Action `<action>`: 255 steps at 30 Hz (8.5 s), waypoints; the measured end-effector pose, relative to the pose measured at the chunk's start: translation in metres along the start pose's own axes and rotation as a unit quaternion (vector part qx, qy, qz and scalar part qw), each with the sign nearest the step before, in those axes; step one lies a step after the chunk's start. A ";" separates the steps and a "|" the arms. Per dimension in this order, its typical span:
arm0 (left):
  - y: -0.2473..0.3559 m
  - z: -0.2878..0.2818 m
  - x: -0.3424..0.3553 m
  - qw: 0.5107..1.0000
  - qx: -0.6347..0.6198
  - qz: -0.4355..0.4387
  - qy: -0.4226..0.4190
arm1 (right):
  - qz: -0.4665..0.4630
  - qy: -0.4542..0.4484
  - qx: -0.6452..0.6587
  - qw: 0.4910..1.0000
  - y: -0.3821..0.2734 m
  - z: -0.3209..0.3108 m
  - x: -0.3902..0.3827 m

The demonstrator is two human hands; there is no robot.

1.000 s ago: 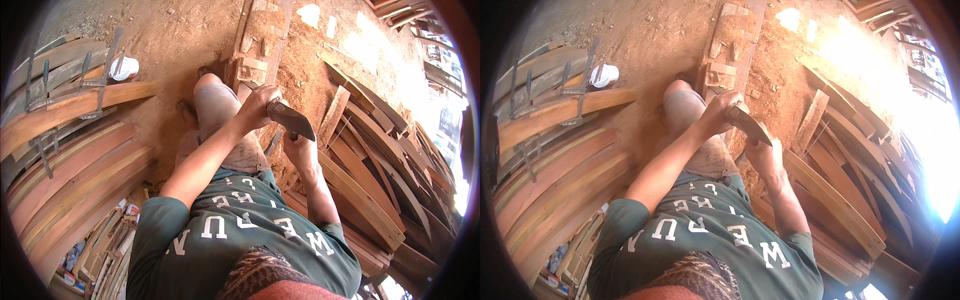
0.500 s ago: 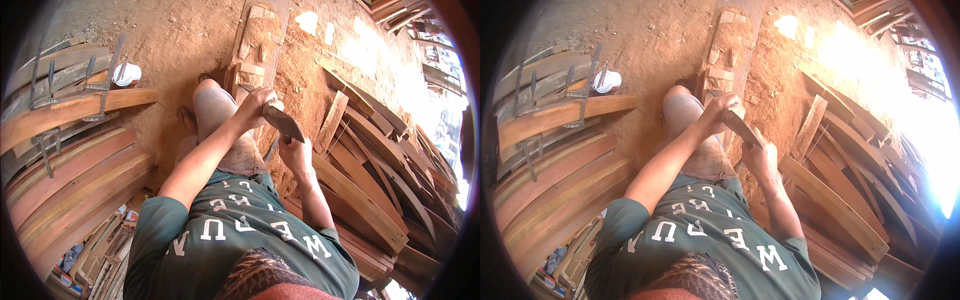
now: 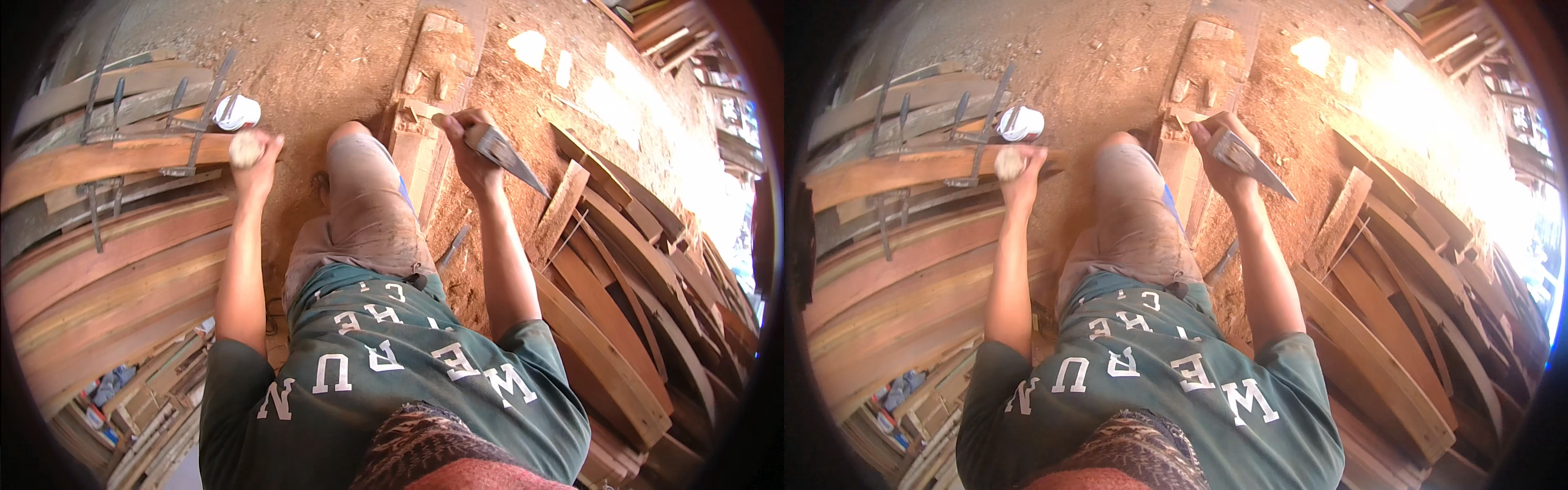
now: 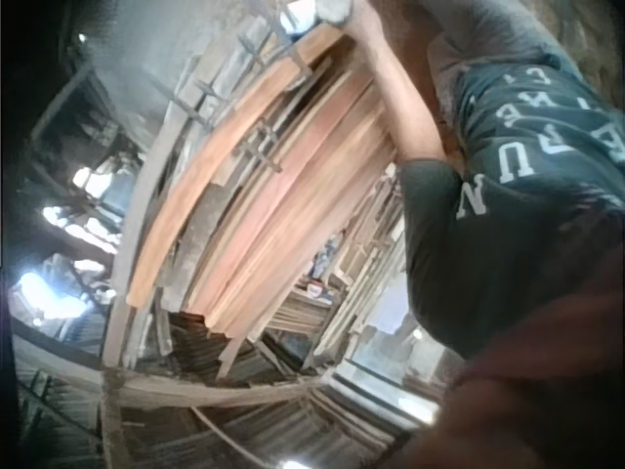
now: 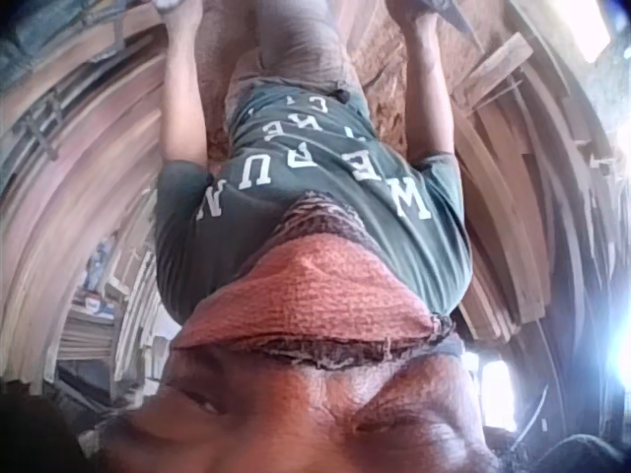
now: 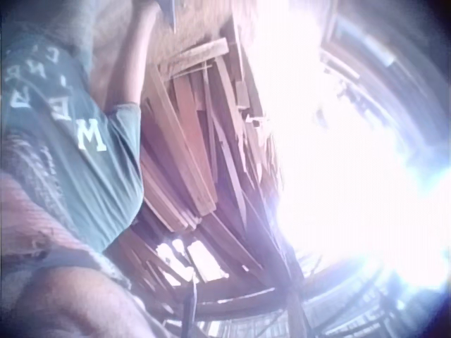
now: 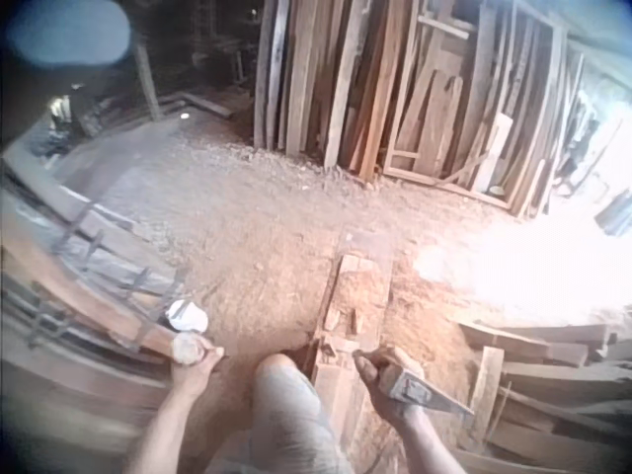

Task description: The person selects a wooden plank from a stack and uses a chisel and a small axe to carve a rectangular notch into the wood. They repeatedly strike the chisel with the axe to remove wood chips and shape the notch.

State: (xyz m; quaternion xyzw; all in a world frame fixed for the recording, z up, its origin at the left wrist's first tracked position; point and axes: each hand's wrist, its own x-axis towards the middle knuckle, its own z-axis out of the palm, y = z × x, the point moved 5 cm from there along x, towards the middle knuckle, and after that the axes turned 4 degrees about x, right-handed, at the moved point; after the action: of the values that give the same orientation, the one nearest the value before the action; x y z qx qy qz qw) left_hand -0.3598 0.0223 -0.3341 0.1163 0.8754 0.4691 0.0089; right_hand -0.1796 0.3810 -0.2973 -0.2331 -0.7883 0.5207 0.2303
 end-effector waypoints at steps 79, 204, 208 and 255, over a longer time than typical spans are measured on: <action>0.127 -0.081 -0.672 0.238 -0.046 -0.528 0.814 | -0.415 -0.858 -0.233 0.193 -0.203 0.468 -0.318; 0.060 -0.024 -0.672 0.296 0.000 -0.198 0.934 | -0.479 -0.874 -0.051 0.065 -0.290 0.123 -0.571; 0.072 -0.032 -0.667 0.301 0.044 -0.223 0.926 | -0.672 -0.660 0.285 0.179 -0.455 0.090 -0.538; 0.053 -0.067 -0.740 0.355 -0.066 -0.333 0.871 | -0.443 -0.881 -0.094 0.136 -0.175 0.265 -0.516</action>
State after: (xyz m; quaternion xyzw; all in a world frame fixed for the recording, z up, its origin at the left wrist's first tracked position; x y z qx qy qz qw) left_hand 0.3622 -0.1613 -0.3225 -0.6593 0.3260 0.3226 -0.5957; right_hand 0.0427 -0.1831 -0.2899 0.7548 -0.4628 0.1000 -0.4540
